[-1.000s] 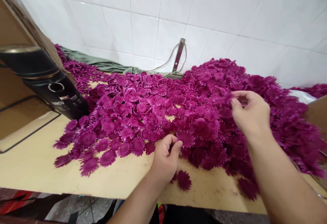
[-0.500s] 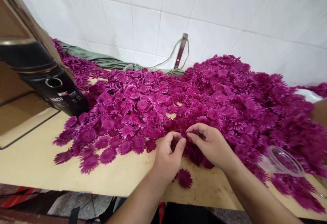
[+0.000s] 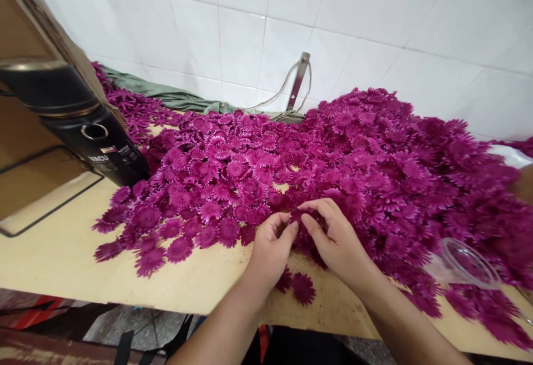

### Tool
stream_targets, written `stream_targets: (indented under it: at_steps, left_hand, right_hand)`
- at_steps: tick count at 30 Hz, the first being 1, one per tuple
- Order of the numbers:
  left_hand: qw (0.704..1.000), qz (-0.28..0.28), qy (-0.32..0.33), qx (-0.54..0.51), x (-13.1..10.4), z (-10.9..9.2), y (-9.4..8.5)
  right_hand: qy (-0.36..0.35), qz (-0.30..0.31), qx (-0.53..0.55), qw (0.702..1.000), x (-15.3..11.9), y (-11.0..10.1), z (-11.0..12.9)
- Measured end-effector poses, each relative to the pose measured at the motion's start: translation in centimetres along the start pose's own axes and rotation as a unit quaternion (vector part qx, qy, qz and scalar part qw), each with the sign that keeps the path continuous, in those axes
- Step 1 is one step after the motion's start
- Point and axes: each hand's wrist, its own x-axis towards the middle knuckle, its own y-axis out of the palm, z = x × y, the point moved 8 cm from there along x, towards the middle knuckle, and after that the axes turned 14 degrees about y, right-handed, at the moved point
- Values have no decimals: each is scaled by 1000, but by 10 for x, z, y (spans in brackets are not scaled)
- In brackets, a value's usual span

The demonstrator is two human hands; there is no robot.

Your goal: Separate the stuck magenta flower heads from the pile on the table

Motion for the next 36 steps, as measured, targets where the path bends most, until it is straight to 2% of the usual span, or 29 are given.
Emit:
stream_targets:
  at_steps: [2, 4, 7, 9, 13, 18, 24, 27, 31, 33, 35, 36]
  left_hand:
    - [1000, -2, 4, -9, 0, 0, 0]
    - [1000, 7, 10, -6, 0, 0, 1]
    - [999, 33, 20, 26, 0, -1, 3]
    - [997, 49, 26, 58, 0, -2, 4]
    - [994, 69, 36, 76, -1, -6, 8]
    - [995, 90, 24, 17, -4, -4, 17]
    - [996, 75, 27, 26, -3, -1, 13]
    - [995, 95, 26, 33, -4, -3, 18]
    - [996, 87, 25, 26, -4, -5, 19]
    - [996, 72, 33, 26, -4, -7, 14]
    - [997, 58, 34, 24, -5, -6, 9]
    - [998, 52, 29, 18, -5, -6, 8]
  right_hand:
    - [-38, -53, -39, 997, -5, -11, 7]
    - [-86, -75, -77, 991, -12, -17, 15]
    - [-125, -23, -98, 987, -17, -12, 21]
    - [-119, 11, -99, 988, -17, -9, 20]
    - [-116, 33, -99, 988, -14, -7, 21]
    - [-67, 16, -37, 997, -10, -10, 15]
    - [-10, 15, 53, 998, -4, -13, 1]
    - [15, -48, 46, 998, 3, -26, -4]
    - [-1, -124, -26, 992, 17, -48, -1]
    - [21, -212, -63, 975, 29, -75, -8]
    - [77, -315, -80, 943, 40, -111, -23]
    - [100, -333, -91, 933, 46, -123, -30]
